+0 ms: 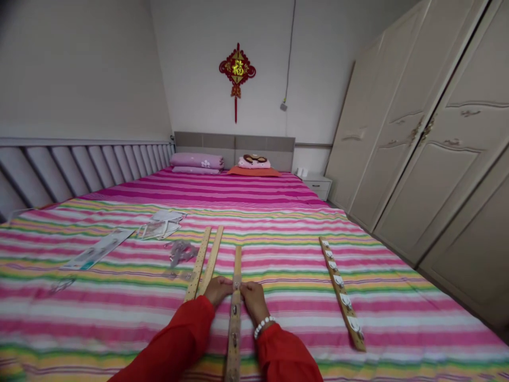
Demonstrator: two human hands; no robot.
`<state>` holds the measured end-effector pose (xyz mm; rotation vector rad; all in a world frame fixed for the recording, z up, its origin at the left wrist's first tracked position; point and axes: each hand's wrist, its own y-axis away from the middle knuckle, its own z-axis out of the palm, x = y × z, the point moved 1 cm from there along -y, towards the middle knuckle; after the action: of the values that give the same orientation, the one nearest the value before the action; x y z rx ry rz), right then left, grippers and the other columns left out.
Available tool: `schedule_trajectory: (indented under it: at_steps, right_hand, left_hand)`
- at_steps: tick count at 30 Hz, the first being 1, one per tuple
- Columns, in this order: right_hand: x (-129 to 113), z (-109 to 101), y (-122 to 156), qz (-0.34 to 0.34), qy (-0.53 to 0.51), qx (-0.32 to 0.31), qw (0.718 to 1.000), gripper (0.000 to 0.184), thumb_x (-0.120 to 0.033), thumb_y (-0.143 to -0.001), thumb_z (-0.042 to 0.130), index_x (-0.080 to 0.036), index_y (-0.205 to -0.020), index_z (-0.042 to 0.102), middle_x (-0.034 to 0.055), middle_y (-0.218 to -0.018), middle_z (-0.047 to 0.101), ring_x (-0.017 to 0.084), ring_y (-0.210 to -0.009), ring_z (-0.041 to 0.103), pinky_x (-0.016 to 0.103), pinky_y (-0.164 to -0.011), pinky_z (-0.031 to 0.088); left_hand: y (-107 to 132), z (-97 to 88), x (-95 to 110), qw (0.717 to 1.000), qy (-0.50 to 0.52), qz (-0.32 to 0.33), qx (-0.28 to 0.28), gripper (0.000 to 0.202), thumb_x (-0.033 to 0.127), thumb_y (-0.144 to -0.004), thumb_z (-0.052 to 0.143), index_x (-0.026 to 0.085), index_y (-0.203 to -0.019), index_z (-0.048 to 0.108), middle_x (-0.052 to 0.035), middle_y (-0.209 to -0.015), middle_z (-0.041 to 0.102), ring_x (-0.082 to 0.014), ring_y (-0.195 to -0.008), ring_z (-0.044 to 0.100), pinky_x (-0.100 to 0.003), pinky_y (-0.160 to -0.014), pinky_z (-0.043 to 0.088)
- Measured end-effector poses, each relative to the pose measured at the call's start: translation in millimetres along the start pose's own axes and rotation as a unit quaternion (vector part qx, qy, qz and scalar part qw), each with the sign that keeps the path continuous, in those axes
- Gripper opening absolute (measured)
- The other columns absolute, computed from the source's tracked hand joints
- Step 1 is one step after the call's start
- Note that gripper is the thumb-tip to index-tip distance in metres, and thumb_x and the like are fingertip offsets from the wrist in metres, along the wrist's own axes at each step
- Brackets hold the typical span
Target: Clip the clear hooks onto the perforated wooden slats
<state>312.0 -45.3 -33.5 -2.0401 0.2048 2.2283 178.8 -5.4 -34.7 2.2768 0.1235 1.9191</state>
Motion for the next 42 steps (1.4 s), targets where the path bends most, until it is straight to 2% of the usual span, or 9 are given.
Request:
schedule_trajectory:
  at_steps: [4, 9, 12, 16, 20, 29, 33, 39, 42]
  right_hand:
    - [0.6, -1.7, 10.2, -0.026, 0.002, -0.031, 0.999, 0.024, -0.038, -0.059, 0.065, -0.018, -0.046, 0.061, -0.0016, -0.044, 0.052, 0.014, -0.049, 0.044, 0.026, -0.049, 0.034]
    - [4.1, -4.4, 10.7, -0.011, 0.000, -0.006, 1.000, 0.036, -0.045, -0.067, 0.063, -0.020, -0.042, 0.052, -0.0051, -0.037, 0.039, 0.010, -0.038, 0.030, 0.025, -0.040, 0.023]
    - [5.6, -6.2, 13.8, 0.005, -0.033, 0.003, 0.999, 0.034, -0.049, -0.067, 0.063, -0.019, -0.051, 0.058, -0.0067, -0.038, 0.039, 0.008, -0.034, 0.026, 0.024, -0.037, 0.018]
    - [1.5, -6.6, 21.7, 0.022, -0.075, 0.016, 0.997, 0.036, -0.048, -0.062, 0.069, -0.015, -0.078, 0.069, -0.0068, -0.044, 0.046, 0.007, -0.034, 0.029, 0.022, -0.036, 0.017]
    - [-5.2, -5.5, 27.5, 0.021, -0.102, 0.024, 0.994, 0.039, -0.049, -0.060, 0.071, -0.014, -0.079, 0.070, -0.0068, -0.045, 0.047, 0.006, -0.033, 0.030, 0.021, -0.036, 0.017]
    - [-9.8, -8.3, 30.3, 0.013, -0.110, 0.032, 0.993, 0.042, -0.051, -0.060, 0.073, -0.013, -0.077, 0.068, -0.0054, -0.048, 0.050, 0.005, -0.033, 0.032, 0.020, -0.035, 0.018]
    - [-10.0, -8.8, 31.2, 0.012, -0.113, 0.035, 0.993, 0.041, -0.051, -0.060, 0.074, -0.014, -0.076, 0.067, -0.0050, -0.049, 0.051, 0.005, -0.034, 0.033, 0.020, -0.034, 0.018]
    - [-13.5, -9.1, 34.5, 0.018, -0.132, 0.034, 0.991, 0.041, -0.049, -0.060, 0.076, -0.013, -0.079, 0.068, -0.0048, -0.051, 0.052, 0.004, -0.035, 0.033, 0.019, -0.034, 0.017]
    - [-15.2, -10.5, 34.6, 0.023, -0.155, 0.031, 0.987, 0.041, -0.048, -0.059, 0.077, -0.013, -0.078, 0.068, -0.0046, -0.052, 0.053, 0.004, -0.034, 0.031, 0.019, -0.034, 0.015]
  left_hand:
    - [17.8, 1.4, 7.7, 1.000, 0.008, -0.018, 0.006, 0.022, 0.020, -0.044, 0.079, 0.016, -0.057, 0.061, -0.0005, -0.055, 0.065, -0.0197, -0.067, 0.063, -0.028, -0.066, 0.047]
    - [26.2, -13.0, 23.4, 0.999, 0.030, 0.007, -0.034, 0.018, 0.027, -0.053, 0.074, 0.015, -0.062, 0.065, 0.0017, -0.049, 0.059, -0.0174, -0.061, 0.059, -0.028, -0.062, 0.046]
    - [27.5, -47.1, 26.3, 0.997, 0.051, 0.060, 0.018, 0.022, 0.023, -0.057, 0.069, 0.013, -0.076, 0.069, -0.0018, -0.063, 0.066, -0.0167, -0.064, 0.061, -0.029, -0.065, 0.048]
    - [27.4, -107.2, 18.7, 0.968, -0.034, 0.140, 0.204, 0.025, 0.011, -0.055, 0.058, 0.017, -0.078, 0.068, -0.0056, -0.080, 0.068, -0.0211, -0.081, 0.063, -0.034, -0.079, 0.050]
    - [25.8, -141.1, 6.5, 0.927, -0.162, 0.227, 0.253, 0.040, 0.004, -0.051, 0.051, 0.018, -0.084, 0.070, -0.0067, -0.090, 0.066, -0.0249, -0.095, 0.061, -0.039, -0.092, 0.047]
    - [23.7, -148.5, 11.3, 0.915, -0.174, 0.257, 0.257, 0.018, 0.030, -0.068, 0.057, 0.019, -0.072, 0.071, -0.0085, -0.085, 0.063, -0.0245, -0.087, 0.061, -0.038, -0.086, 0.049]
    - [30.1, -152.9, 20.5, 0.944, -0.053, 0.163, 0.281, 0.022, 0.037, -0.062, 0.065, 0.018, -0.073, 0.071, -0.0060, -0.078, 0.068, -0.0223, -0.080, 0.061, -0.034, -0.077, 0.049]
    - [47.5, -139.5, 37.7, 0.960, 0.170, 0.020, 0.223, 0.045, 0.042, -0.043, 0.080, 0.015, -0.079, 0.072, 0.0000, -0.065, 0.066, -0.0095, -0.055, 0.051, -0.021, -0.050, 0.038]
    - [56.4, -126.8, 47.4, 0.959, 0.222, -0.011, 0.177, 0.052, 0.041, -0.037, 0.084, 0.014, -0.080, 0.072, 0.0027, -0.059, 0.061, -0.0052, -0.048, 0.045, -0.019, -0.047, 0.033]
